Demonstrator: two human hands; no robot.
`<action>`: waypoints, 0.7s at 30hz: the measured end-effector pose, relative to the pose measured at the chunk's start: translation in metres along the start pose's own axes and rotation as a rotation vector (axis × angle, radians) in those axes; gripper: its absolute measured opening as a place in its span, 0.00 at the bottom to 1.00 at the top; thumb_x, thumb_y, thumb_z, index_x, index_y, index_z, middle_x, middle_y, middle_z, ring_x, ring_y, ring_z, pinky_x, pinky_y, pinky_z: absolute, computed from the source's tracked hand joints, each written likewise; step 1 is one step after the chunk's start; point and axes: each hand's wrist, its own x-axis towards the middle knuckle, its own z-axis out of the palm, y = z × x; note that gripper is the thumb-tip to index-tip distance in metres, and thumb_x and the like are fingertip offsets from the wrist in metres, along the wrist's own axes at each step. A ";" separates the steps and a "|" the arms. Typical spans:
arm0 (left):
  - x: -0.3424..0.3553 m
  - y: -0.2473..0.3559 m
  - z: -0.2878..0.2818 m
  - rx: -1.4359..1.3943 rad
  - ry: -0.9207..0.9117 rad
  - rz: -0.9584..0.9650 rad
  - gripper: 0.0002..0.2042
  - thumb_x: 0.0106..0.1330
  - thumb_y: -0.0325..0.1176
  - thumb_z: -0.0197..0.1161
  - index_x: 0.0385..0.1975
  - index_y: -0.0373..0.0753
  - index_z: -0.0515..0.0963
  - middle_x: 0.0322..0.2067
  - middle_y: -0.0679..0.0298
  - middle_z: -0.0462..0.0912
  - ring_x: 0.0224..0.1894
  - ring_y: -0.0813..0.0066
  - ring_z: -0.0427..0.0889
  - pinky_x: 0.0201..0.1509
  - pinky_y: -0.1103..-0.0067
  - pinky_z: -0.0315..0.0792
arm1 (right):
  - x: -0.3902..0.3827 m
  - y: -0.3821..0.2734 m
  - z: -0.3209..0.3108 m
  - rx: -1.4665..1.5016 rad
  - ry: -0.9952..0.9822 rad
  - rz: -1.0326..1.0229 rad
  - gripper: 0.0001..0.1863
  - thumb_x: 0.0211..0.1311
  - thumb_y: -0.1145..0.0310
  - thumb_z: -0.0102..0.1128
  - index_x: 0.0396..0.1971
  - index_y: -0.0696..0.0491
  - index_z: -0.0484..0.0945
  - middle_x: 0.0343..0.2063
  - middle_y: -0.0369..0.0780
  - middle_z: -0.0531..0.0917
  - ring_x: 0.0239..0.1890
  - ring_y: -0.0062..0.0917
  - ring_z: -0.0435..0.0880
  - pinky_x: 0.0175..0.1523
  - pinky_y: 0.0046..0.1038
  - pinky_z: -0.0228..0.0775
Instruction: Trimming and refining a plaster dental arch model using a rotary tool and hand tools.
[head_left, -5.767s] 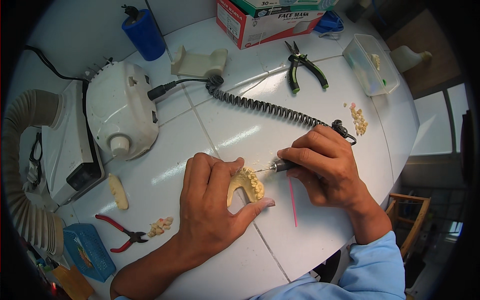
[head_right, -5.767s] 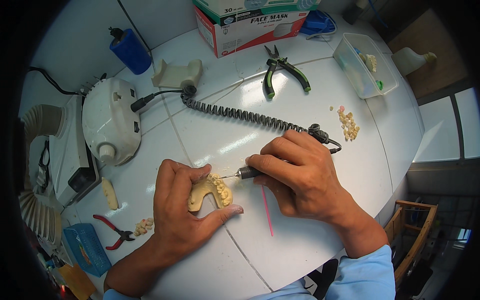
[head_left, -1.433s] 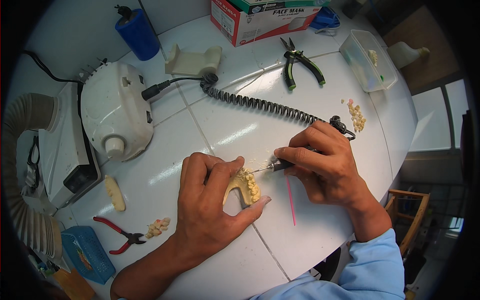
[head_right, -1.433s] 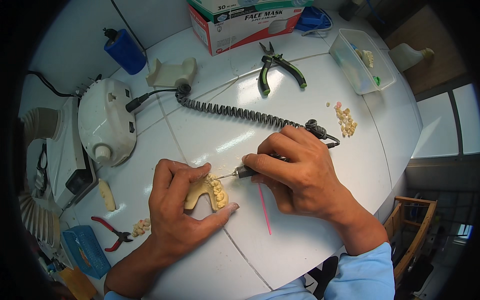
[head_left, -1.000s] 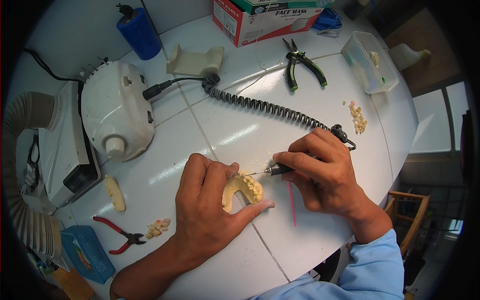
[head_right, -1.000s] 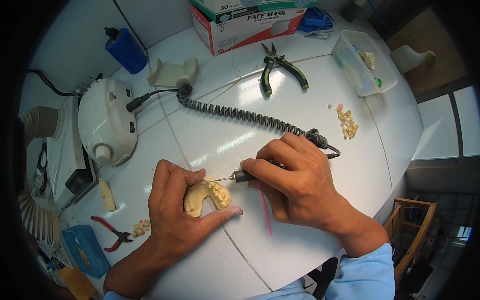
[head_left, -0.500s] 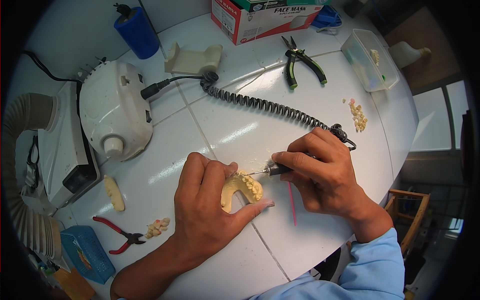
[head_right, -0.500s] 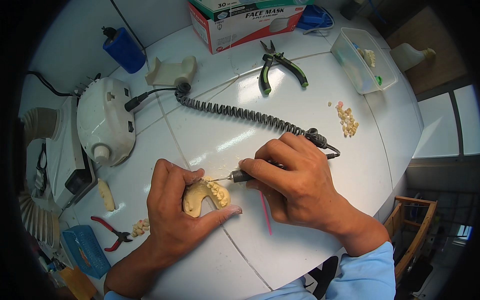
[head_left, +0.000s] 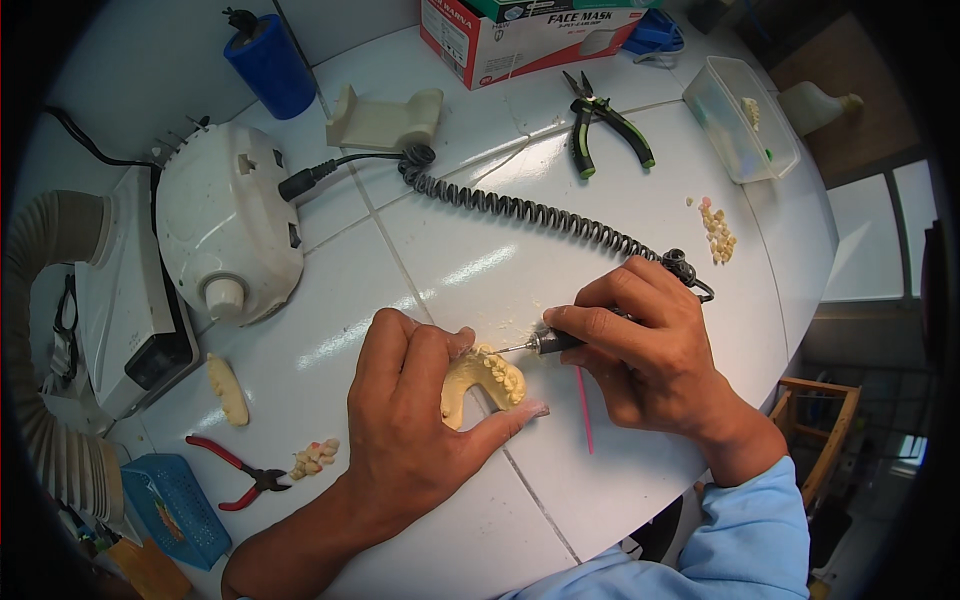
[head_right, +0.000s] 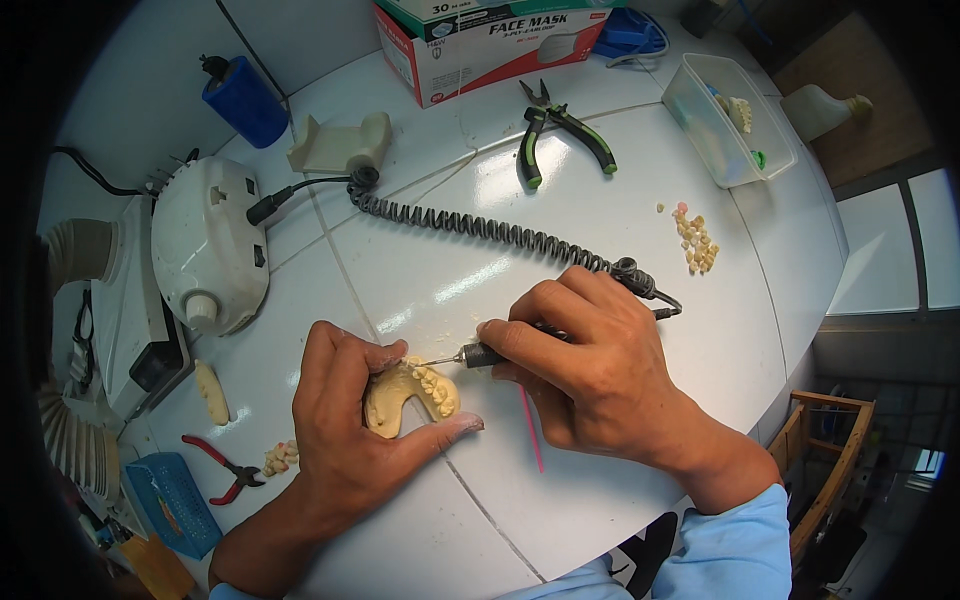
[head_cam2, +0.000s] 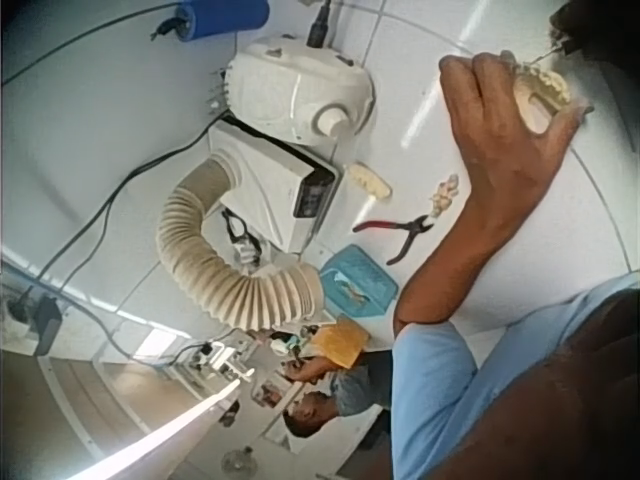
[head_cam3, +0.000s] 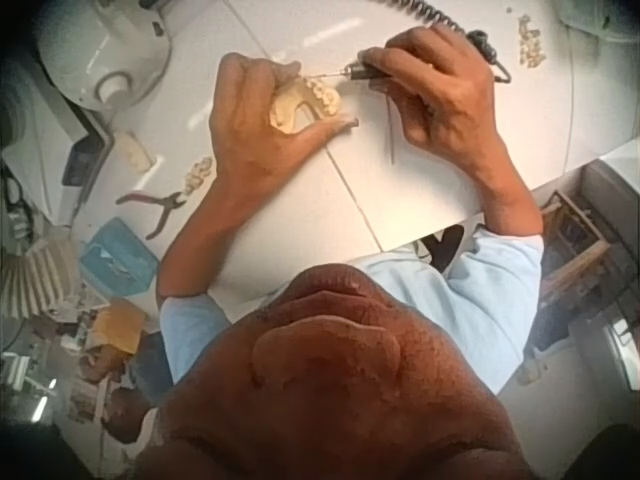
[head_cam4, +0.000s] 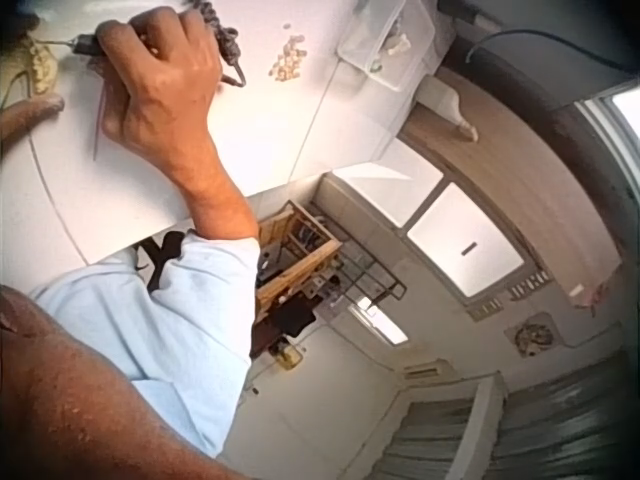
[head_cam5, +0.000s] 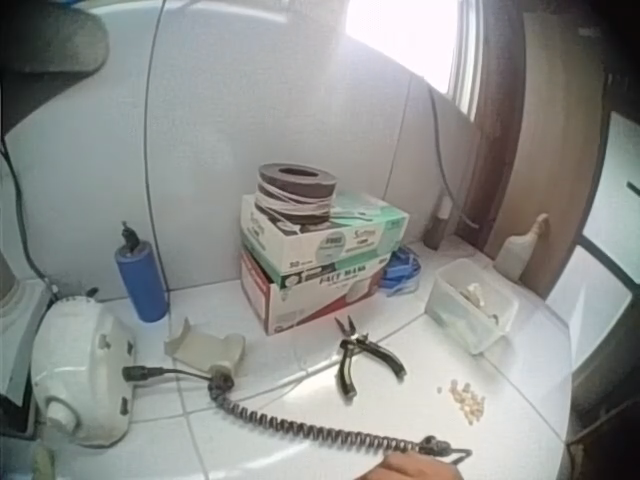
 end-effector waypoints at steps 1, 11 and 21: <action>0.000 -0.001 0.002 -0.007 0.001 0.000 0.39 0.44 0.47 0.97 0.46 0.29 0.79 0.41 0.54 0.73 0.40 0.61 0.78 0.41 0.67 0.78 | -0.001 0.001 0.000 -0.003 -0.002 0.005 0.20 0.50 0.73 0.82 0.46 0.51 0.91 0.36 0.36 0.83 0.35 0.33 0.79 0.39 0.37 0.71; 0.000 0.001 -0.002 0.017 -0.005 -0.004 0.38 0.44 0.47 0.97 0.46 0.29 0.79 0.41 0.54 0.73 0.40 0.62 0.77 0.41 0.67 0.77 | 0.002 0.000 0.000 0.003 0.008 -0.012 0.25 0.42 0.77 0.80 0.47 0.54 0.93 0.35 0.39 0.85 0.34 0.33 0.80 0.39 0.36 0.72; 0.000 0.002 -0.002 0.005 -0.006 -0.014 0.38 0.45 0.47 0.97 0.45 0.29 0.79 0.41 0.54 0.73 0.40 0.62 0.77 0.41 0.68 0.77 | 0.001 0.000 0.000 0.010 0.011 -0.016 0.25 0.42 0.77 0.80 0.47 0.54 0.93 0.35 0.39 0.85 0.34 0.33 0.81 0.39 0.36 0.73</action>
